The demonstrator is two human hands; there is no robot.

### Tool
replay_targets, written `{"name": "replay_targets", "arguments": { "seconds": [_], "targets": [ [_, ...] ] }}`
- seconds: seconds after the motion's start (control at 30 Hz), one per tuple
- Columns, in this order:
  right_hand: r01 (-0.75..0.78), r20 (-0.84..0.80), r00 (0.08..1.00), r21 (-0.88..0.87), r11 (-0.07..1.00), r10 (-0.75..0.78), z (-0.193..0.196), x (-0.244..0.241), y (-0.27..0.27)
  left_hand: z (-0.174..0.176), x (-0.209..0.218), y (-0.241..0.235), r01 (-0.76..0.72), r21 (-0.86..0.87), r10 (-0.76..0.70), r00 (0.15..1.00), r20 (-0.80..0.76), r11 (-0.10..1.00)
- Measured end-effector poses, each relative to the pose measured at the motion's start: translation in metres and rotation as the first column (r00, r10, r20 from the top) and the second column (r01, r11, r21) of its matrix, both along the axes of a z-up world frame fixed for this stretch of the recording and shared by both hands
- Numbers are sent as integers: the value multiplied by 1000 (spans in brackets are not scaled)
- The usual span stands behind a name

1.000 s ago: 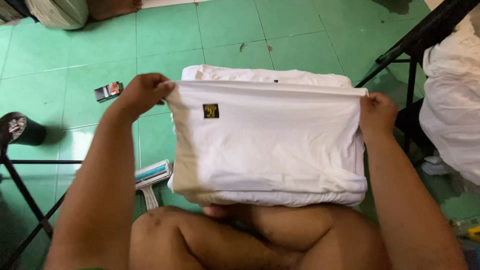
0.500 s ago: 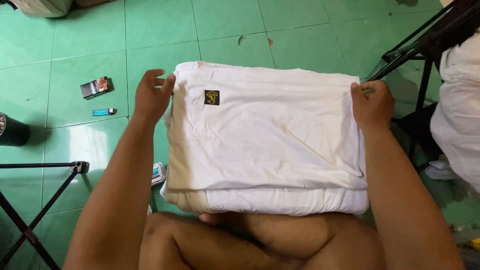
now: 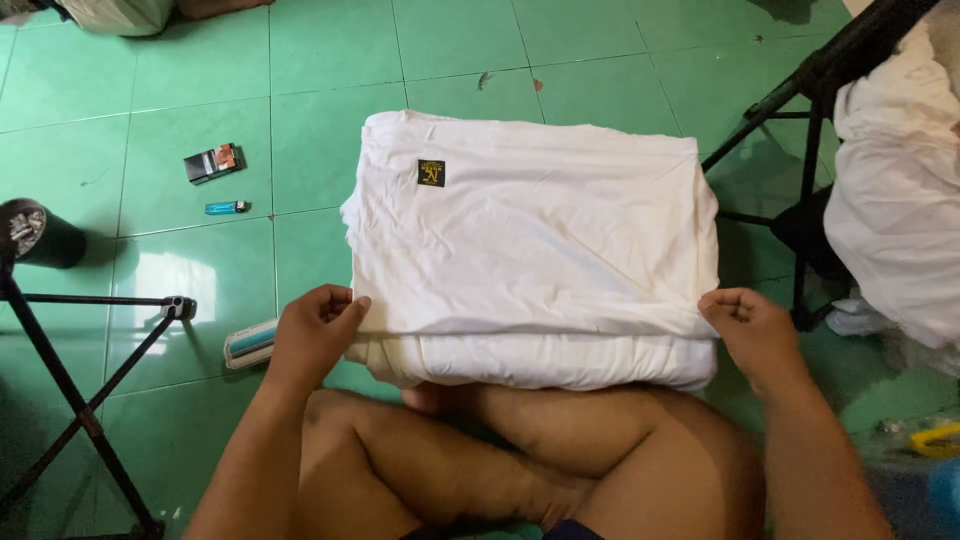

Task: The person uses a lint roller to clean a white t-shirt laid on their lap, then folds the shirt neatly. They use scissors to trim a loose thread on the collar and place a transparent sheet over the folded shirt before folding it again.

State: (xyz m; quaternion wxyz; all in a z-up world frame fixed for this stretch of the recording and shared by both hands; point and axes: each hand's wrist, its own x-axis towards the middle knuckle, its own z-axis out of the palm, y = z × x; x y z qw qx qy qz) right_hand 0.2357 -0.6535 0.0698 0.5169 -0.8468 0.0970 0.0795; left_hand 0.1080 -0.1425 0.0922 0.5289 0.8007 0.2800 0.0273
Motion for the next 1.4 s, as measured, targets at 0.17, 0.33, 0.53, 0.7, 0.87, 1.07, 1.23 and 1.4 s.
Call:
{"name": "replay_targets", "arguments": {
  "seconds": [0.17,0.33,0.53,0.7,0.87,1.07,1.23,1.4],
  "targets": [
    [18,6,1000,35,999,-19,-13,-3,-6,-7,-1,3,13,38,-14,1000,20,999],
    [32,183,983,-351,936,35,-28,-3,-12,-22,-5,8,9,169,-13,1000,21,986],
    [-180,417,666,-715,676,618,13,-33,53,1,1,-47,48,653,-346,876,335,756],
    [-245,350,728,-670,701,589,-15,-12,48,-22,34,-102,401,722,-761,591,266,564],
    [-312,272,783,-606,732,559,-8,-1,43,-32,49,-82,452,718,-774,603,192,530],
    [-234,187,832,-735,636,522,6,-8,67,-17,48,-79,527,642,-747,655,110,557],
    [-320,360,640,-678,662,679,19,-27,98,-12,55,-144,456,783,-781,622,59,423],
    [-415,330,680,-563,714,655,11,-25,103,-20,68,-190,380,810,-803,569,178,448]
  ]
}}
